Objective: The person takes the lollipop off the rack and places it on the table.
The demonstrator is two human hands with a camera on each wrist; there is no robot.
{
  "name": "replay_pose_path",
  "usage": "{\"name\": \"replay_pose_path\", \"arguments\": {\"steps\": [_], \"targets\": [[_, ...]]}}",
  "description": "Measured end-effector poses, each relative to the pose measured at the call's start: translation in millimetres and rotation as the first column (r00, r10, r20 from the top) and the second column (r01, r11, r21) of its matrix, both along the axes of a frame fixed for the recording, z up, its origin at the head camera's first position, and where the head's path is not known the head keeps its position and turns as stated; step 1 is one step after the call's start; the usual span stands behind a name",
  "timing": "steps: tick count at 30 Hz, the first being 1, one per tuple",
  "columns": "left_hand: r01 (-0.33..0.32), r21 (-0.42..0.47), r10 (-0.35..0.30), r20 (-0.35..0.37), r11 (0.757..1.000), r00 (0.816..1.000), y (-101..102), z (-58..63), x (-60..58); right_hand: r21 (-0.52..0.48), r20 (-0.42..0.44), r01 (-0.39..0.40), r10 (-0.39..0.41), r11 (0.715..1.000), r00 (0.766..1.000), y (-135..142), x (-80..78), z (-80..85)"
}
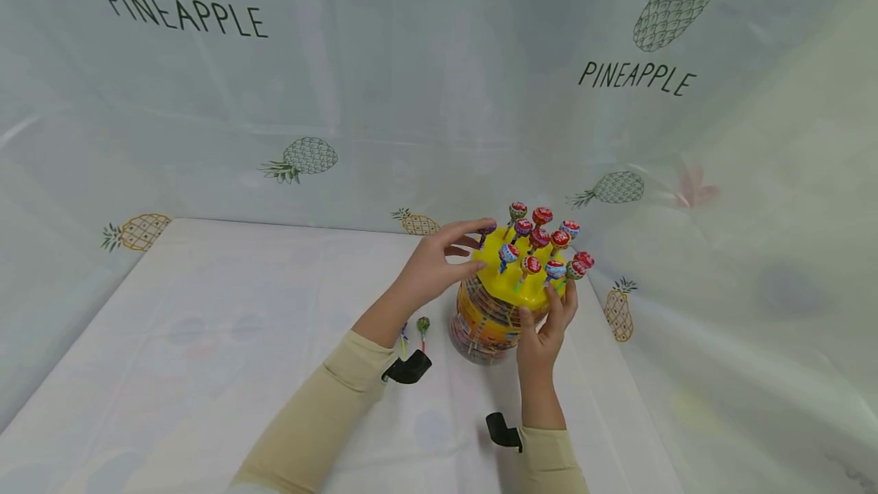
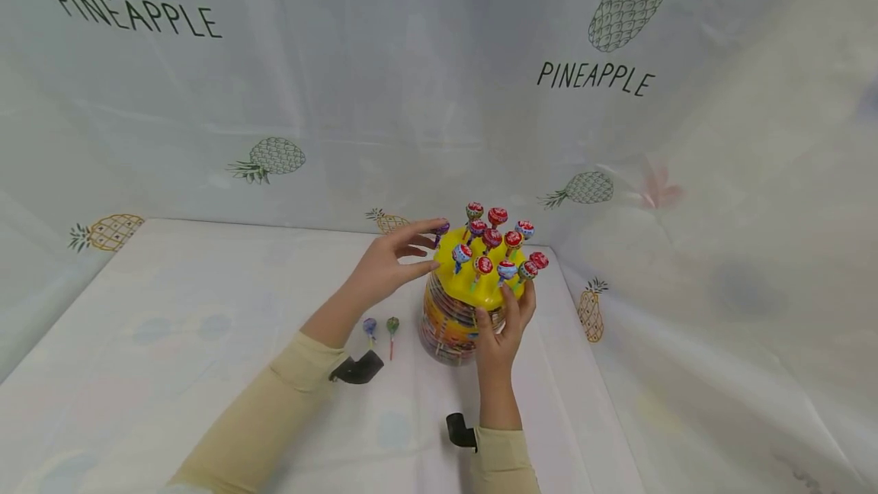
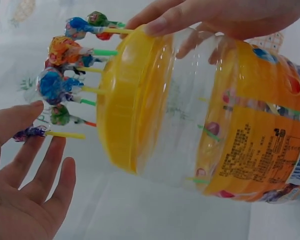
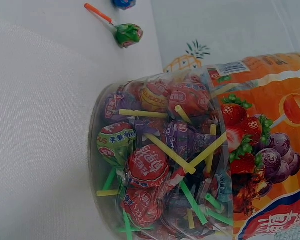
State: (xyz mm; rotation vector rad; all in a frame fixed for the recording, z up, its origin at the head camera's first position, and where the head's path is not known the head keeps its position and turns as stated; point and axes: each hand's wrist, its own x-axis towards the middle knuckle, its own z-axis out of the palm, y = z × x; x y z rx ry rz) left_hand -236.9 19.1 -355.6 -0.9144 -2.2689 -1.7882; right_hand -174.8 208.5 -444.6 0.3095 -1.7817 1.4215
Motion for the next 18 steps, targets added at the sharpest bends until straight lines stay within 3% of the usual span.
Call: {"name": "replay_pose_path", "arguments": {"steps": [9, 18], "targets": [[-0.086, 0.044, 0.082, 0.084, 0.995, 0.993, -21, -17.0, 5.5, 0.022, -0.041, 0.019, -0.018, 1.000, 0.999, 0, -1.6, -0.7], [-0.196, 0.037, 0.182, 0.234, 0.980, 0.955, -44, -46.2, 8.7, 0.019, -0.037, 0.019, -0.018, 1.000, 0.999, 0, -2.5, -1.3]]}}
